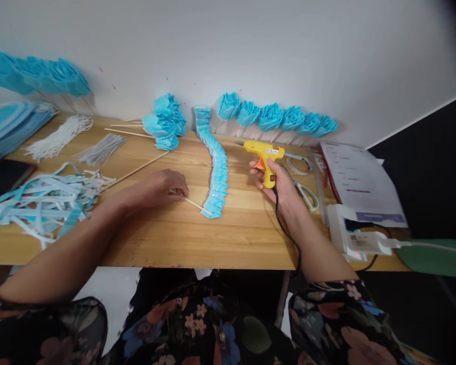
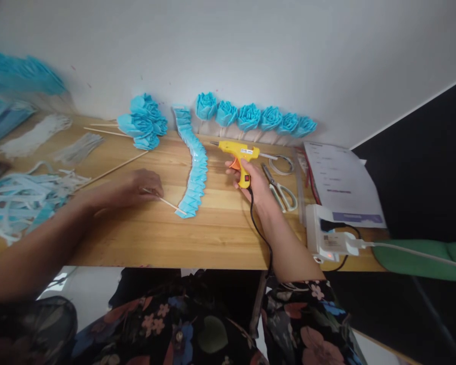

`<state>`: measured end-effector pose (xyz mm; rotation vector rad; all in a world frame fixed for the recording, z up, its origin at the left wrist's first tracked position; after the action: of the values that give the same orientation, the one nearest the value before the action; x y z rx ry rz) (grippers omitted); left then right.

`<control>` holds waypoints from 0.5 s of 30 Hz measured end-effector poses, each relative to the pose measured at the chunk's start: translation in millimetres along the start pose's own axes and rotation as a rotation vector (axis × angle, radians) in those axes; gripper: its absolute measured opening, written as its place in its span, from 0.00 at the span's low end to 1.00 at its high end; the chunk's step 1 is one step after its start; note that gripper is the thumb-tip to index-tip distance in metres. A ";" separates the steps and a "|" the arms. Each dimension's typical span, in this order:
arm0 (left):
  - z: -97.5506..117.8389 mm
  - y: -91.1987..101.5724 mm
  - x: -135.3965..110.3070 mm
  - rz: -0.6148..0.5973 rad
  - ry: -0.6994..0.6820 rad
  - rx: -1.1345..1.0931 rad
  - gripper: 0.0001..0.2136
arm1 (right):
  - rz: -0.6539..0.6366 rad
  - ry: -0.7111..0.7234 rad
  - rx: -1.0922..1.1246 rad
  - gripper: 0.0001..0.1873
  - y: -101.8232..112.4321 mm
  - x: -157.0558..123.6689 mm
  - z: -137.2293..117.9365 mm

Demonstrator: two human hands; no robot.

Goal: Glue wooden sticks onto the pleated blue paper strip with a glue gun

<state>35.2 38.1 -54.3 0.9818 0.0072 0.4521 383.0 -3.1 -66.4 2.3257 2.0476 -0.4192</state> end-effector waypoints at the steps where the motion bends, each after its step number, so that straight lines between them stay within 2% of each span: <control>1: 0.6 0.2 0.1 -0.003 0.001 -0.001 0.11 | 0.006 0.002 0.007 0.22 -0.2 0.0 -0.1; 7: 0.3 -0.1 0.1 0.004 0.005 0.007 0.11 | 0.063 0.040 -0.034 0.24 -1.1 -0.1 -1.3; 15: -2.2 -2.4 -0.4 0.006 -0.010 0.021 0.11 | 0.034 0.036 -0.022 0.22 0.0 1.7 -1.5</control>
<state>35.2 38.7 -57.5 1.0047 0.0001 0.4532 383.4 -1.2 -65.3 2.3686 2.0140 -0.3541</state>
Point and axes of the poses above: each hand's wrist, its own x-axis towards the middle knuckle, its own y-axis out of the back of the hand, z = x × y, the point moved 1 cm from there along x, towards the middle knuckle, and after that the axes turned 4 degrees about -y, right-handed, at the moved point
